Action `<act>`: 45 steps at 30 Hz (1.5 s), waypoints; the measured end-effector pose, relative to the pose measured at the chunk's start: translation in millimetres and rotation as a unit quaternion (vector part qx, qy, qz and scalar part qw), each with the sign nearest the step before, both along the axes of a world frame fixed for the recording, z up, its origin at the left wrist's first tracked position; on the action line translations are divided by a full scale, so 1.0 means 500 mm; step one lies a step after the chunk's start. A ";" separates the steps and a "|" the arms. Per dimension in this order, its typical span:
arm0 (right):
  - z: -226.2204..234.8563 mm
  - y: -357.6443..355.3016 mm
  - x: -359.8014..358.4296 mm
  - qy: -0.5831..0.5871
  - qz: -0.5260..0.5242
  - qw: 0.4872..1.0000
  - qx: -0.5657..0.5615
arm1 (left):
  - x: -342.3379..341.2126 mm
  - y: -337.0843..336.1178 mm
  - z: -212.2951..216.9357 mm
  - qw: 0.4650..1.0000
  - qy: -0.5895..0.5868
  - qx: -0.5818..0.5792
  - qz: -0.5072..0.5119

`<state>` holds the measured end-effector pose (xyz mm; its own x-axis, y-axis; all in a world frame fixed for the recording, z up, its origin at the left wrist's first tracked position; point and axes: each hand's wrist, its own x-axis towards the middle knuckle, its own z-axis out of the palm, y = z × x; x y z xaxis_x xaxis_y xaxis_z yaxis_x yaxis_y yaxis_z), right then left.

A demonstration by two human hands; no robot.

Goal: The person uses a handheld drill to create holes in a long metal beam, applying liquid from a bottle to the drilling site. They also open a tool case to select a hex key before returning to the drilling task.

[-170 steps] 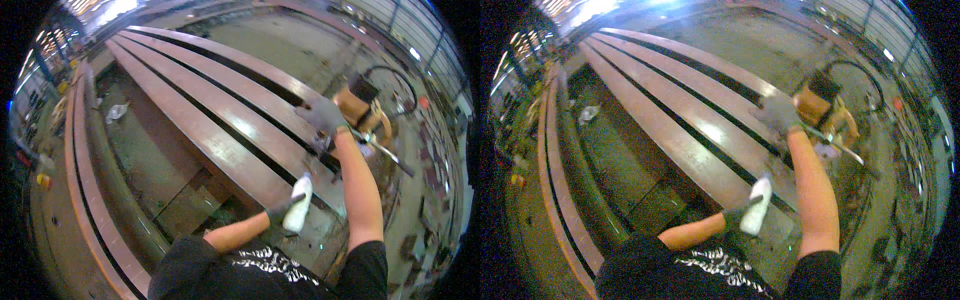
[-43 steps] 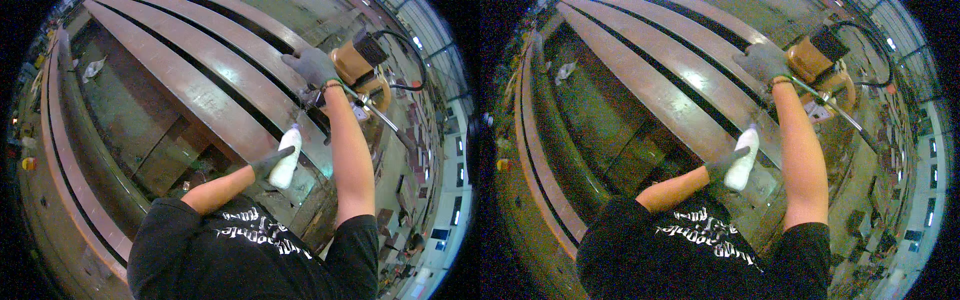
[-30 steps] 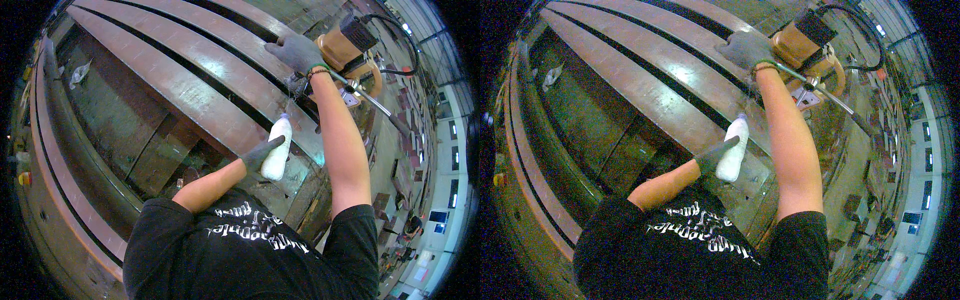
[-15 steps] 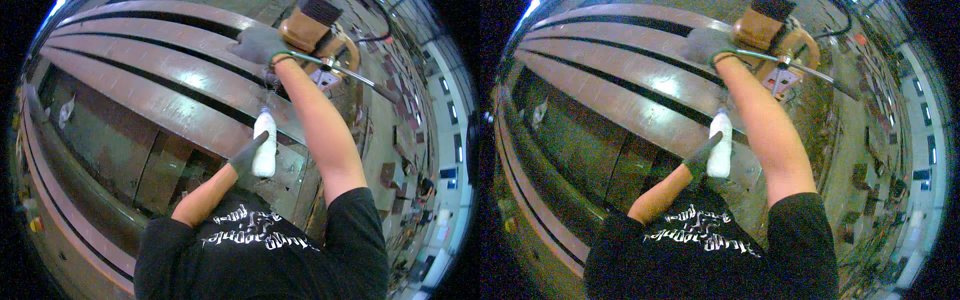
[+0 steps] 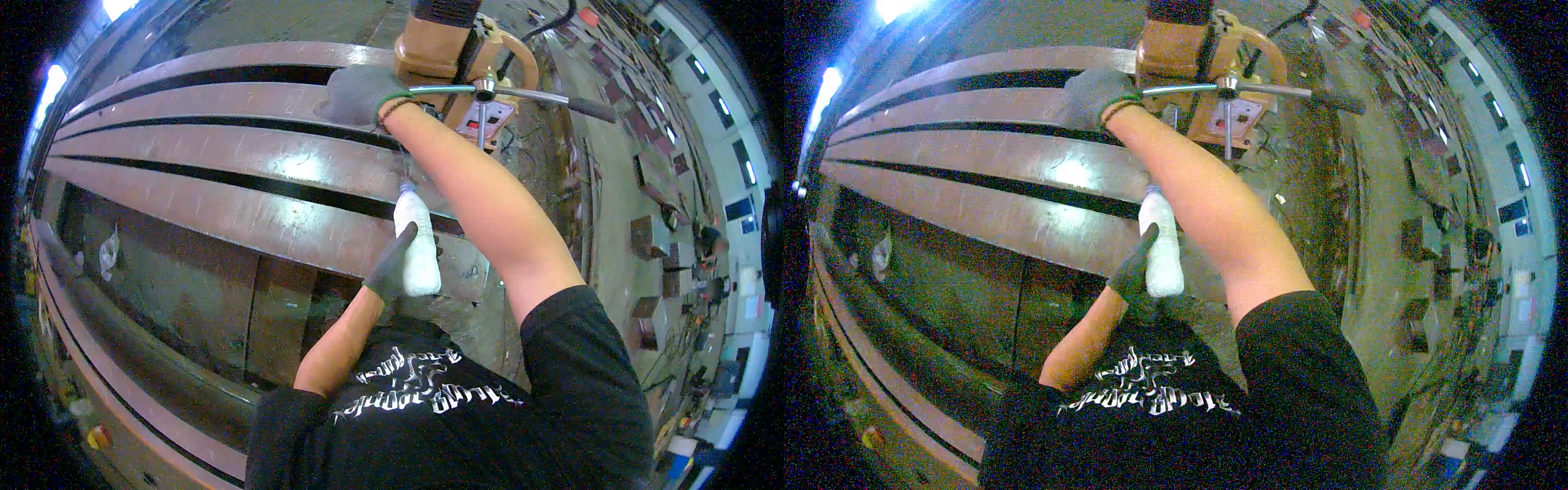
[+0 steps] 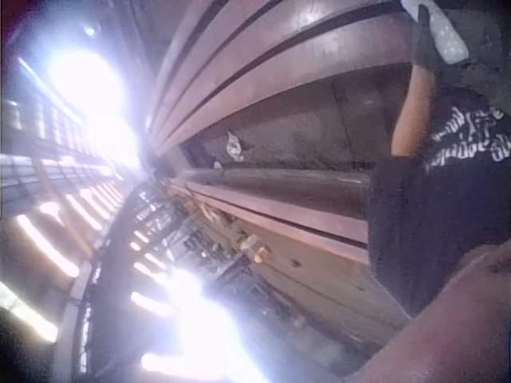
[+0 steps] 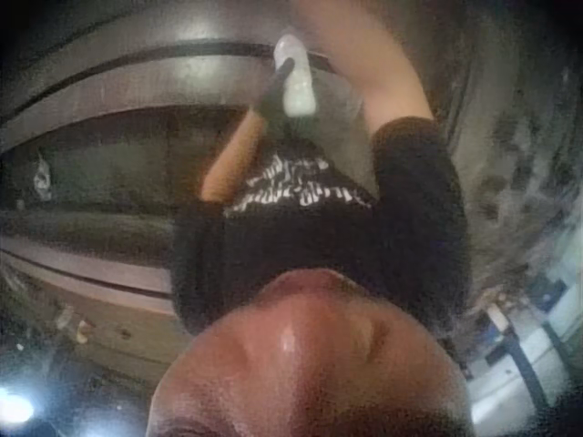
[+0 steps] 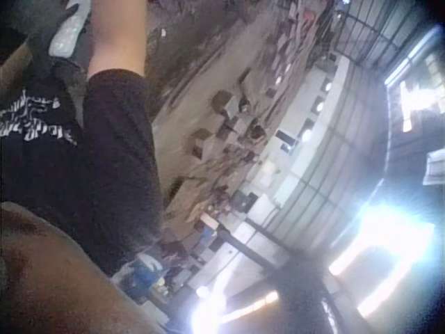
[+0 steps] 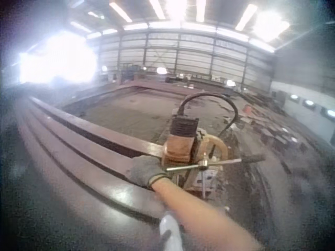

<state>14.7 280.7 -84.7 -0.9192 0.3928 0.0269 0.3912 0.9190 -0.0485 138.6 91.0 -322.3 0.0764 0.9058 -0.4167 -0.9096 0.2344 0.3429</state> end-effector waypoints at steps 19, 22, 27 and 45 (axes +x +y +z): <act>-0.003 -0.023 -0.006 0.016 0.001 1.000 0.001 | -0.001 -0.022 -0.016 0.992 0.116 -0.026 0.031; -0.013 -0.010 -0.008 0.024 0.002 1.000 0.020 | 0.005 -0.014 -0.021 0.992 0.120 -0.032 0.013; -0.009 -0.052 -0.036 0.013 0.005 1.000 0.012 | -0.007 -0.040 -0.018 0.991 0.121 -0.046 0.034; -0.020 -0.038 -0.023 -0.004 -0.022 1.000 0.000 | -0.007 -0.033 -0.042 0.996 0.075 -0.039 0.015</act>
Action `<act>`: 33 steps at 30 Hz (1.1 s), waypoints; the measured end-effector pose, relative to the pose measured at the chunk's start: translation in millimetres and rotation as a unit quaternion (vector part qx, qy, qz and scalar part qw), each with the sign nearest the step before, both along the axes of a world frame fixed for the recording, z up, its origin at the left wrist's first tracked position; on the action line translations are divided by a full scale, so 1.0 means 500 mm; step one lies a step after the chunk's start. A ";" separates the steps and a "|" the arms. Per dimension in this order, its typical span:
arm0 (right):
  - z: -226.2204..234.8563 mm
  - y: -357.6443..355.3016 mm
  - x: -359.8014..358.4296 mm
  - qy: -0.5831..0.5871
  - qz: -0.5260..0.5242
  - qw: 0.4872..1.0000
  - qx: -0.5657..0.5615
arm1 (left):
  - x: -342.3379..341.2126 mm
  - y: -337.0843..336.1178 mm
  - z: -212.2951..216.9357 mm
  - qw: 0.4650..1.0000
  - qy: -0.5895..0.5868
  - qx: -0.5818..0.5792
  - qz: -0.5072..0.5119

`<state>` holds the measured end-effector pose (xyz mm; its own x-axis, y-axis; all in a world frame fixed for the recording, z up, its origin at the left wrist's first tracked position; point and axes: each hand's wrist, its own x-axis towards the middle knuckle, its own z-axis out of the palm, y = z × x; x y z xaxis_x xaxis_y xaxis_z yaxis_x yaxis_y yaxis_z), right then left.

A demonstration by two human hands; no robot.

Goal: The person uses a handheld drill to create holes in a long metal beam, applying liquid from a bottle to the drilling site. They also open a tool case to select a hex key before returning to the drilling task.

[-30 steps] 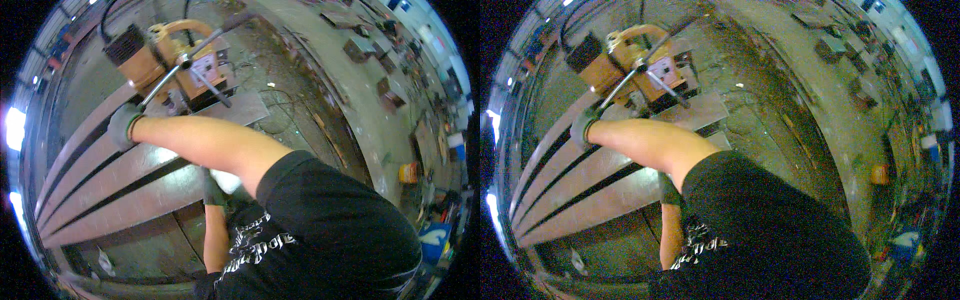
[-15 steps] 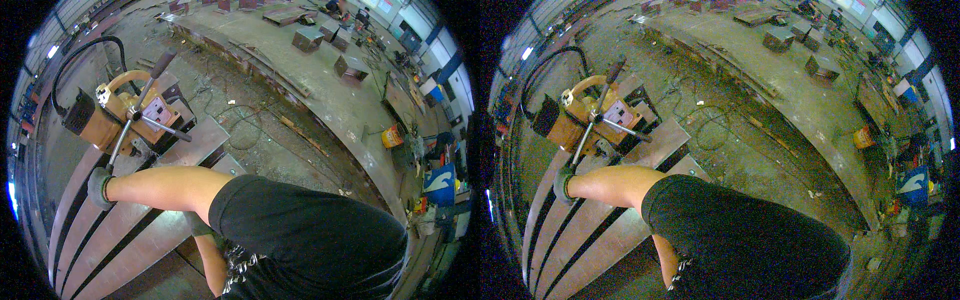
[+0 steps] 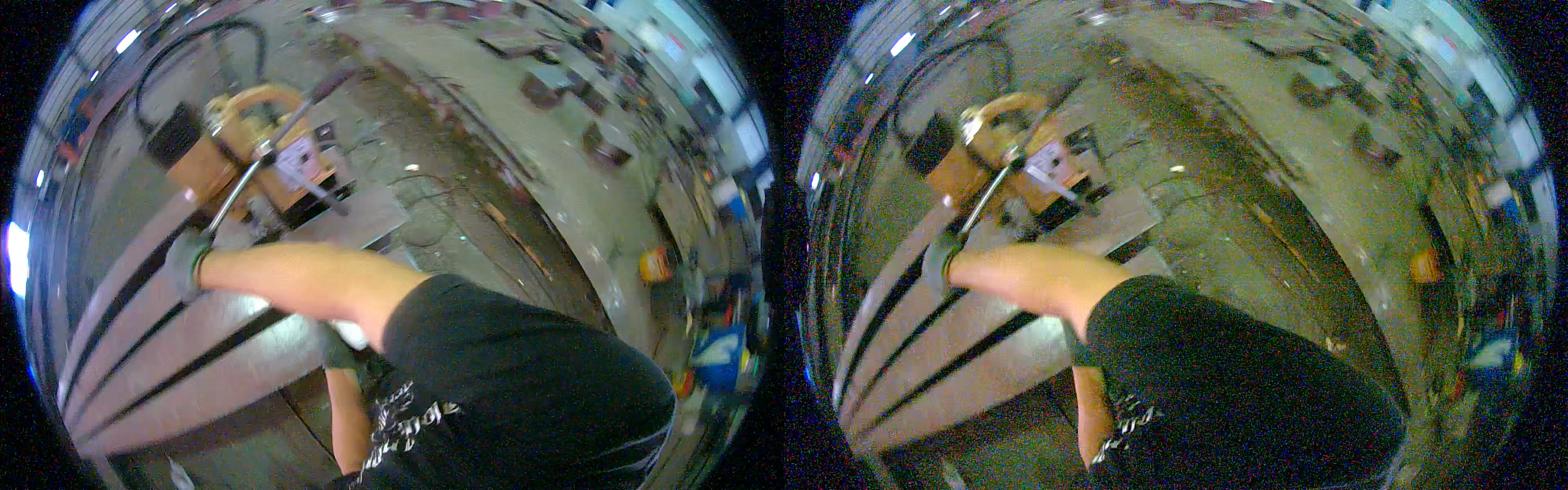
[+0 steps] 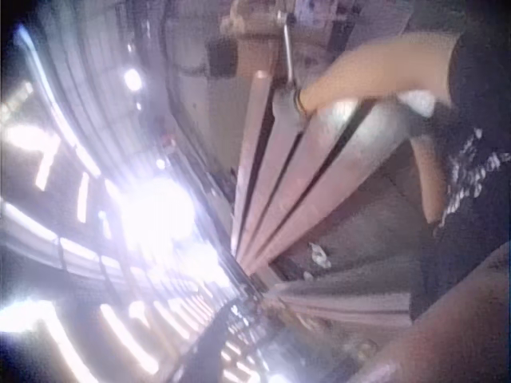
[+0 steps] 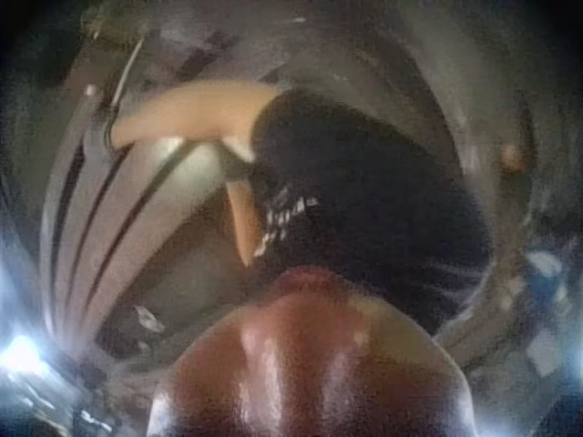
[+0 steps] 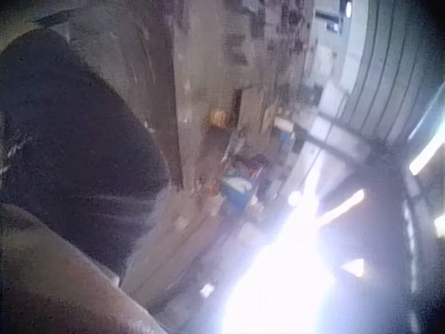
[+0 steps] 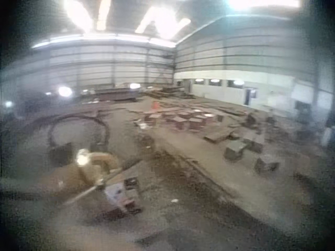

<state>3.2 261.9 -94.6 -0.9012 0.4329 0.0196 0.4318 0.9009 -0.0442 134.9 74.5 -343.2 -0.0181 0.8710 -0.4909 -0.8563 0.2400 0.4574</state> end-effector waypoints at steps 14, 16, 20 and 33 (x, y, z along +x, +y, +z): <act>0.039 -0.004 0.030 -0.028 0.045 0.998 0.018 | 0.030 0.033 0.051 0.998 -0.028 0.043 0.023; -0.008 0.043 0.019 -0.038 0.041 0.998 0.033 | 0.034 0.030 0.074 0.999 -0.023 0.038 0.005; 0.010 0.023 0.031 -0.025 0.049 0.997 0.060 | 0.033 0.027 0.076 0.999 0.003 0.039 0.015; 0.007 0.010 0.034 -0.029 0.032 0.993 0.106 | 0.031 0.035 0.061 0.999 -0.002 0.049 0.006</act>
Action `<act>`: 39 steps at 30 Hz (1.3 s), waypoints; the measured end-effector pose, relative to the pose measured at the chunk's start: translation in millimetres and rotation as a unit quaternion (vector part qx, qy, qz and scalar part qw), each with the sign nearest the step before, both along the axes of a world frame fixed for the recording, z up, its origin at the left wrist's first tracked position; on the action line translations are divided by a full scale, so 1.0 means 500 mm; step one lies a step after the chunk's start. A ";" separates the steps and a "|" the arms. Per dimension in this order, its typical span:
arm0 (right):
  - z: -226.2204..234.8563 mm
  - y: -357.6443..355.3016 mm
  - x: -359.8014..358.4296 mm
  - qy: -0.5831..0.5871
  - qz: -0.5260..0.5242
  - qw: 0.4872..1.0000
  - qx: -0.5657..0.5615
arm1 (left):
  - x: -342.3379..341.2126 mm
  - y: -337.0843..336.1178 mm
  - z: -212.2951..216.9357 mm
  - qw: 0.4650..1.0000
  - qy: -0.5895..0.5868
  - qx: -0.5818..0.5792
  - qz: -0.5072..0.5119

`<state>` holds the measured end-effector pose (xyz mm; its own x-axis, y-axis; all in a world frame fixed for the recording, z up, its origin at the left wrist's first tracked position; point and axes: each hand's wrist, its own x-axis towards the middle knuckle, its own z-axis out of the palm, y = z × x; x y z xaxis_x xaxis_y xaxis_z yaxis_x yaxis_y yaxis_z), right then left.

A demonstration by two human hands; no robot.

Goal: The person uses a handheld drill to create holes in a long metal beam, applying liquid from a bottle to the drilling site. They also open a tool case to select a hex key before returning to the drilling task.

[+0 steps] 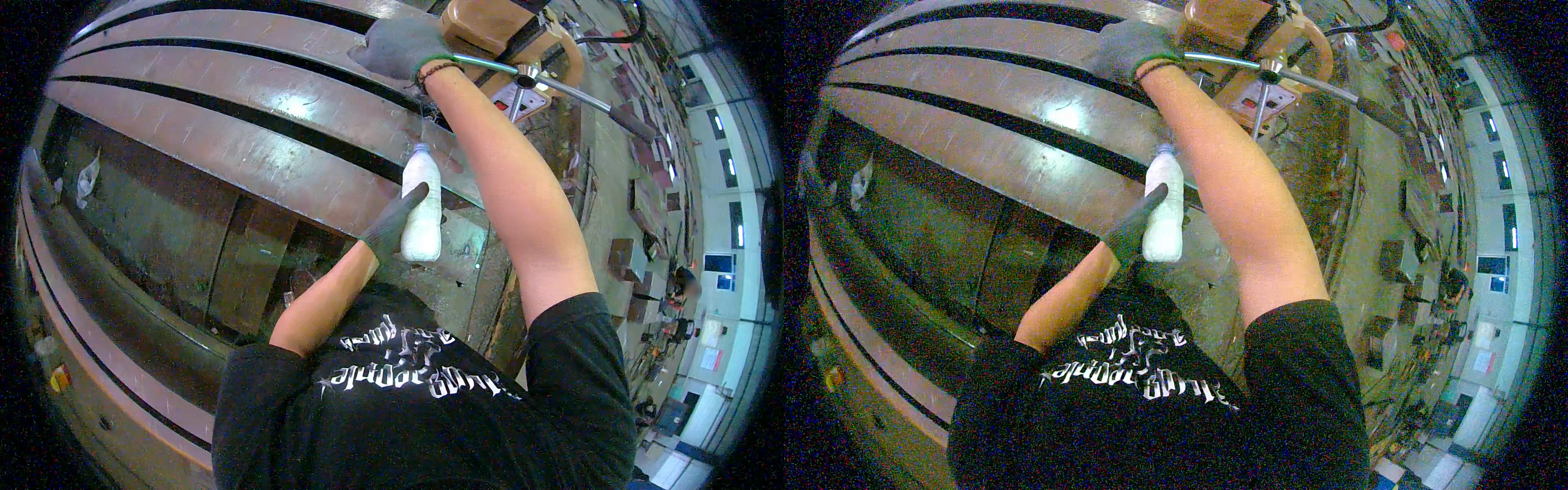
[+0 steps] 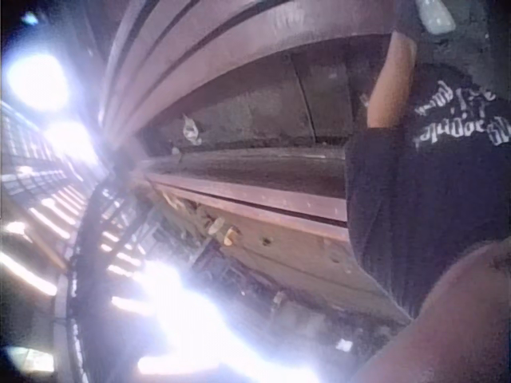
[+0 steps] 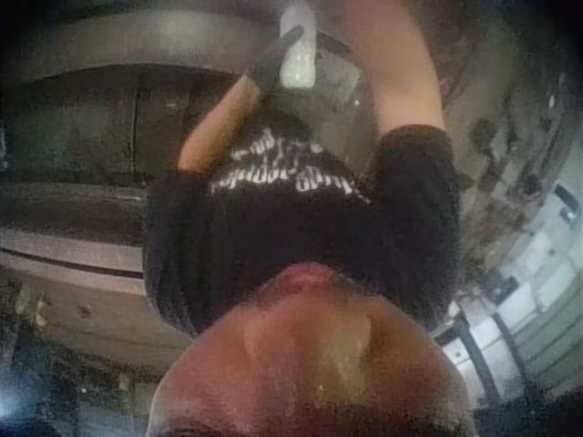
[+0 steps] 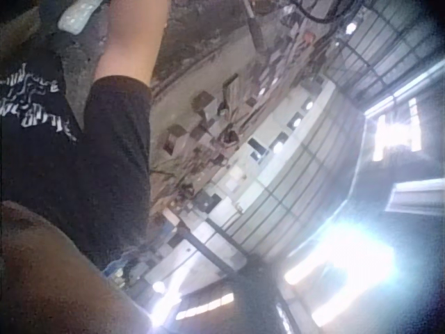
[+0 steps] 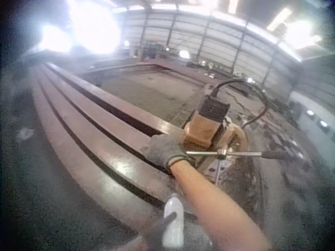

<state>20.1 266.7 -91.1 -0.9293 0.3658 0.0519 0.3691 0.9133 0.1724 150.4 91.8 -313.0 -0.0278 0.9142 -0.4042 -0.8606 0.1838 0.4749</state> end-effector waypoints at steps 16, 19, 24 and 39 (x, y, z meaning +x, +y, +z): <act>-0.001 0.004 -0.002 0.004 0.000 0.998 -0.064 | -0.001 0.002 -0.013 0.999 -0.044 0.008 0.007; 0.005 -0.005 0.005 0.001 0.000 0.999 -0.045 | -0.004 0.000 0.002 1.000 -0.007 -0.009 0.014; 0.013 -0.010 0.005 -0.009 -0.001 0.999 -0.053 | -0.001 0.006 -0.017 0.999 -0.034 0.003 0.014; 0.003 -0.006 0.001 0.000 0.008 0.997 -0.080 | -0.008 0.007 -0.015 1.000 -0.020 -0.010 0.009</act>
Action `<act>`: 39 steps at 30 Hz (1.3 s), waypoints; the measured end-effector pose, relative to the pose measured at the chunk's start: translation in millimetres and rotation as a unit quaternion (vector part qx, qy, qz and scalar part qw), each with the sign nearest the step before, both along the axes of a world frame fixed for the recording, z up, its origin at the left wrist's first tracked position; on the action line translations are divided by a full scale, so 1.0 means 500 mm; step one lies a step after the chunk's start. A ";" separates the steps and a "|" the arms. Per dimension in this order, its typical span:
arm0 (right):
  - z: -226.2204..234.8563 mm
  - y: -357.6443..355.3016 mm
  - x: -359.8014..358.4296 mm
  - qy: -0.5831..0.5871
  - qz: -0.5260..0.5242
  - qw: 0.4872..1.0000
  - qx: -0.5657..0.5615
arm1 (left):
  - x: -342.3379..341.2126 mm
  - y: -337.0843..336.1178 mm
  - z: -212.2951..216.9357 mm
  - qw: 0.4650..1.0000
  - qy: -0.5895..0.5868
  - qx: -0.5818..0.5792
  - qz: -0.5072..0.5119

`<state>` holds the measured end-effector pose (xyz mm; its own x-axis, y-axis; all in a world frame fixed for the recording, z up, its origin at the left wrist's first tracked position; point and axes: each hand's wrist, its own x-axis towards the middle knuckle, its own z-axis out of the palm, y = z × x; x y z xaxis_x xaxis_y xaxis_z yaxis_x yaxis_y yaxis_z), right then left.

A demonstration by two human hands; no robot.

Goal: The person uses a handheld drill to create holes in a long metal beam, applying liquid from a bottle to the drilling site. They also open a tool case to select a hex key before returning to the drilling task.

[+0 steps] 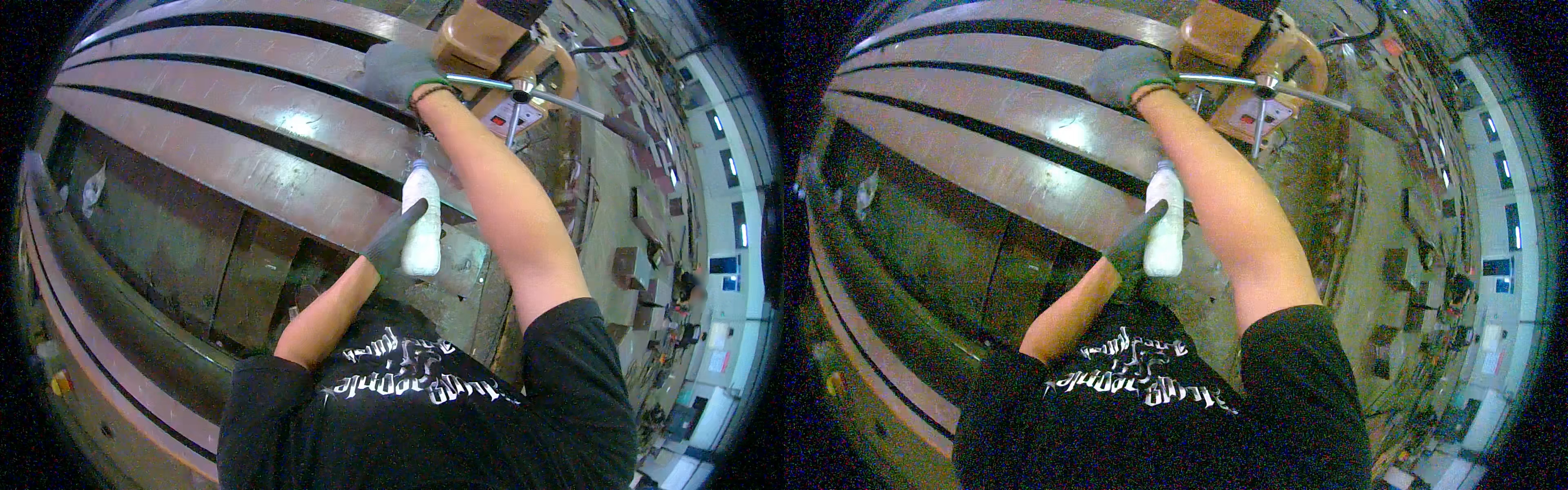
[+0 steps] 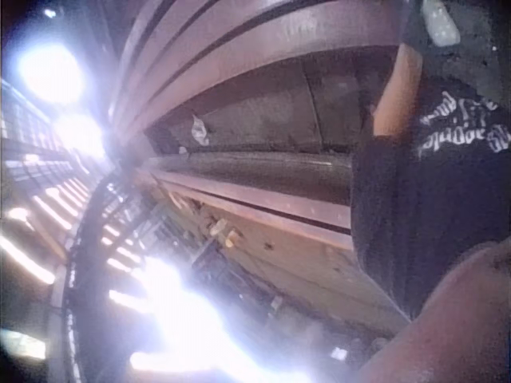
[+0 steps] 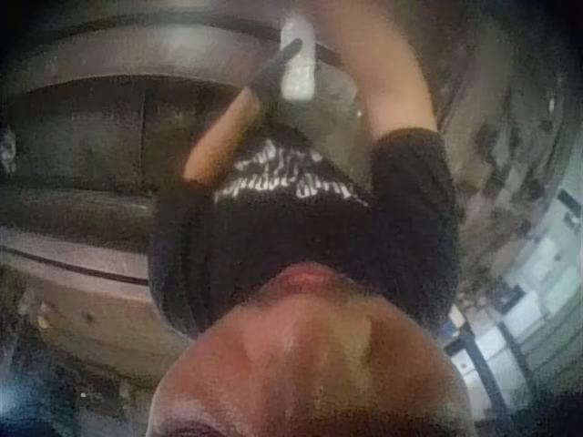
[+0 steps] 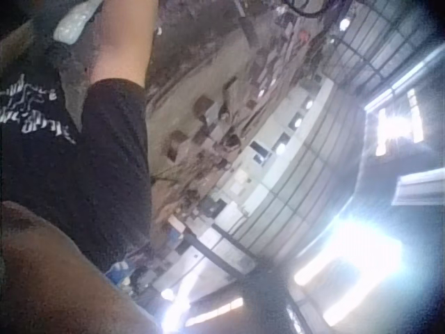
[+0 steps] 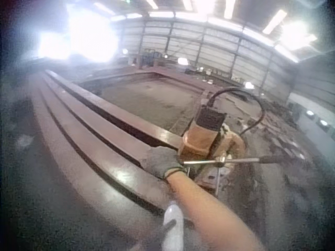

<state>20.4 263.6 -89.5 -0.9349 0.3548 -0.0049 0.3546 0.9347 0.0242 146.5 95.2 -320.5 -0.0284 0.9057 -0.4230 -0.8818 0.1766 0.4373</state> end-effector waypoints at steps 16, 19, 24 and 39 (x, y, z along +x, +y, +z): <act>-0.003 -0.001 -0.003 -0.031 -0.025 0.999 0.010 | -0.001 0.010 -0.010 1.000 -0.006 0.005 -0.005; -0.004 0.004 -0.001 -0.032 -0.018 0.999 0.004 | 0.002 0.004 0.003 1.000 -0.007 0.003 -0.003; 0.007 -0.010 0.002 -0.045 -0.013 0.999 0.008 | 0.001 0.003 -0.002 1.000 -0.019 0.004 0.003; -0.018 0.004 -0.005 -0.022 -0.012 0.999 -0.037 | -0.013 -0.030 0.061 0.999 0.040 -0.001 0.020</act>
<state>18.2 265.9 -98.6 -0.9246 0.3739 -0.0730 0.3767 0.9259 -0.0295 140.1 80.2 -289.8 -0.0985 0.9022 -0.4199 -0.8501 0.1430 0.5069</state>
